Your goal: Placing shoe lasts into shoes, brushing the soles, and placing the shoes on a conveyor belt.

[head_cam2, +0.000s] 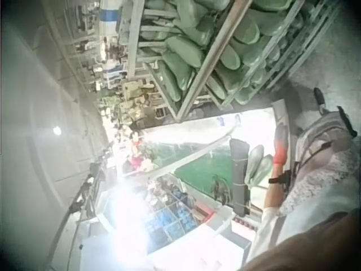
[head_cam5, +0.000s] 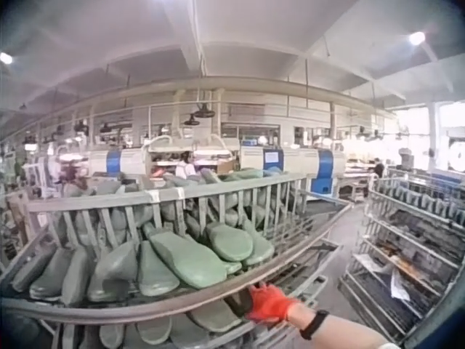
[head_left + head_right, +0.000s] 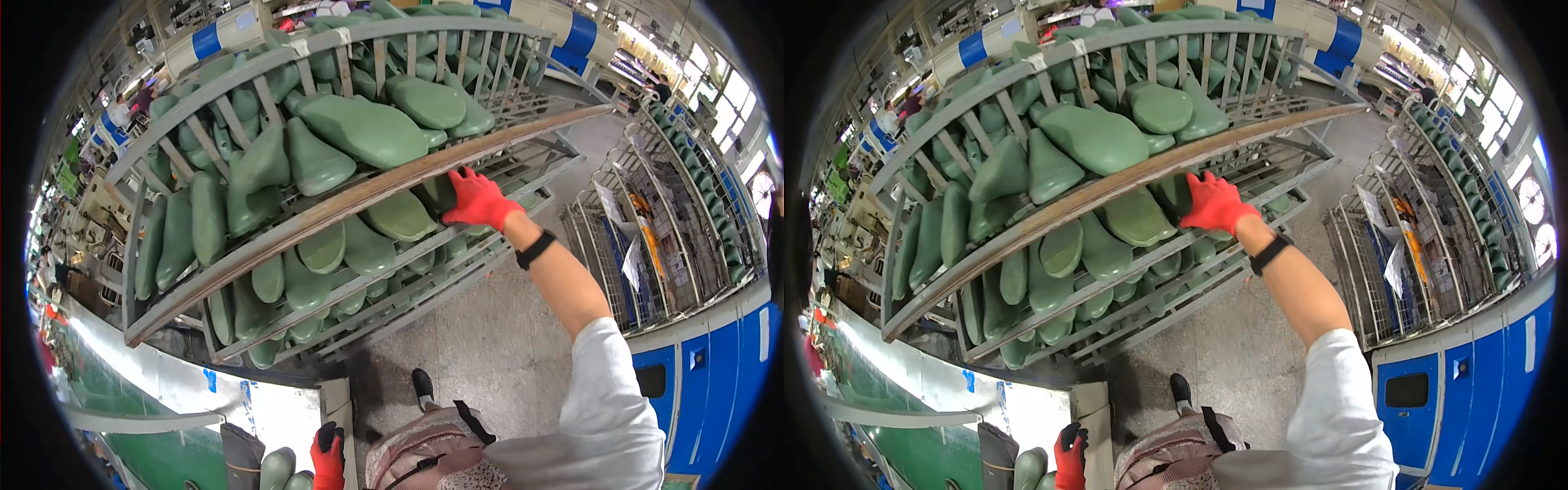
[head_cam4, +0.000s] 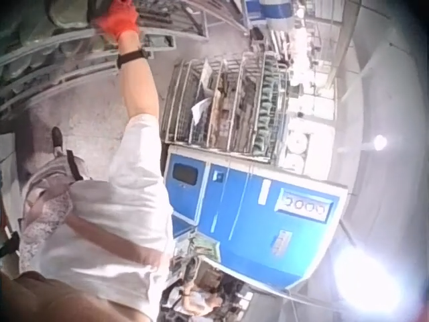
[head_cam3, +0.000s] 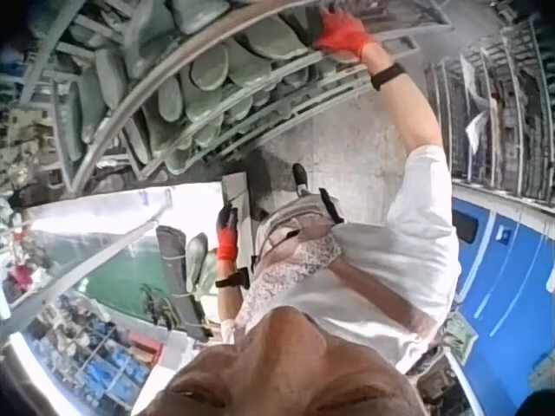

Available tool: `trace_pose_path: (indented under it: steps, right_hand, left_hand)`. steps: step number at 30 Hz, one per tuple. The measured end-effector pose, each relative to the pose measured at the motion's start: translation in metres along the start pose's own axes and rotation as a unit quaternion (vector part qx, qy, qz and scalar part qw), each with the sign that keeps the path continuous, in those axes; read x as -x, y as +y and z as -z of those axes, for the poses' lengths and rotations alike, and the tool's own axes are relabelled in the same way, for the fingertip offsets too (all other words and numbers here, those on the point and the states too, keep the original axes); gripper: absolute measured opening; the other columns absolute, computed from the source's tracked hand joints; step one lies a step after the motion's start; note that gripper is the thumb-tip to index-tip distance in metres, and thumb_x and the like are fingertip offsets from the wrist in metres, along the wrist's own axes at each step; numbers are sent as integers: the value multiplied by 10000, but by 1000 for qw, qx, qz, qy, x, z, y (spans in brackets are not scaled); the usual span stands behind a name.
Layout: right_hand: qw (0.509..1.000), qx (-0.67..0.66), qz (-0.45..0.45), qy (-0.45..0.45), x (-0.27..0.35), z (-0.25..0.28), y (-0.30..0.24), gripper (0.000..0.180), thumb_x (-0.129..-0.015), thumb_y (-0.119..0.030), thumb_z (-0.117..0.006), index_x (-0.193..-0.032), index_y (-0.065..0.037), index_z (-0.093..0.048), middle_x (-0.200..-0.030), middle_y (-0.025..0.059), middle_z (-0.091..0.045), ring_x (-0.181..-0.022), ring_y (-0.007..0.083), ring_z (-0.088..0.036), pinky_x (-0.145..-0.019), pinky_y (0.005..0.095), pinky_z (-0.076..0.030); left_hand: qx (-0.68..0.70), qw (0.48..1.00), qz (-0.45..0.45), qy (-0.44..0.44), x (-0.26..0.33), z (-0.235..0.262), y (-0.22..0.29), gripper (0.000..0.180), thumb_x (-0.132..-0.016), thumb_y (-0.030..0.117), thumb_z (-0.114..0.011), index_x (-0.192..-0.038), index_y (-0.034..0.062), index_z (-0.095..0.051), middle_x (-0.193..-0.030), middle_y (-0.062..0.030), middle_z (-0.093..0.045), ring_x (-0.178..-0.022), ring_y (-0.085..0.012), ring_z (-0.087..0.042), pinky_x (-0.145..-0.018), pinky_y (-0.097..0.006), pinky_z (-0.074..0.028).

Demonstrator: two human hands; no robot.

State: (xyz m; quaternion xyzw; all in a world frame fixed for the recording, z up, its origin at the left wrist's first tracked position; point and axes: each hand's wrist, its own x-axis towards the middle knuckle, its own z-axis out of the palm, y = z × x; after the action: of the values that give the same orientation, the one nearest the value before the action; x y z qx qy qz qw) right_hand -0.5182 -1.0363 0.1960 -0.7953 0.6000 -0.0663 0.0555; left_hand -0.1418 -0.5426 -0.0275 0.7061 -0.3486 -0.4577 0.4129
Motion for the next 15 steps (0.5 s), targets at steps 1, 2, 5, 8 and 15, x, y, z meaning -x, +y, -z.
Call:
trace_pose_path:
  steps: [1, 2, 5, 8, 15]
  right_hand:
    - [998, 29, -16, -52, -11, -1, -3, 994, -641, -464, -825, -1457, -72, -412, -1359, 251, -513, -1212, 460, -542, -1021, 502, -461]
    - [998, 26, -16, -61, -23, -6, 1, 994, -641, -464, -825, -1457, -72, -412, -1359, 251, -513, -1212, 460, -542, -1021, 502, -461]
    - [997, 41, 42, -41, -35, -19, 11, 932, -640, -483, -816, -1402, -71, -473, -1309, 237, -547, -1167, 450, -569, -996, 507, -476]
    - [997, -77, 0, 31, -31, -6, 13, 832, -648, -467, -806, -1329, -59, -558, -1274, 208, -584, -1161, 417, -582, -1003, 477, -478]
    - [890, -438, -3, 127, 82, 16, 44, 857, -712, -306, -792, -1455, -28, -466, -1391, 213, -557, -1290, 331, -545, -1039, 400, -476]
  left_hand:
    - [82, 996, 31, 4, -4, -9, 25, 348, -975, 135, -621, -1291, -9, -595, -1166, -91, -676, -1002, -202, -658, -873, -303, -524]
    - [85, 992, 92, 11, -7, -18, 52, 373, -907, -22, -650, -1277, -11, -605, -1095, -53, -700, -947, -150, -650, -830, -275, -515]
    - [-10, 999, 37, 4, -23, -26, 50, 354, -898, -26, -645, -1250, 5, -625, -1034, -66, -711, -904, -138, -648, -800, -277, -512]
    - [9, 998, 69, 2, -34, -33, 35, 349, -888, -28, -647, -1234, 14, -636, -1075, -105, -713, -954, -181, -658, -864, -311, -515]
    - [-60, 997, 14, -43, -63, -56, 60, 287, -937, 13, -618, -1223, 26, -634, -971, -61, -733, -710, -92, -608, -609, -243, -485]
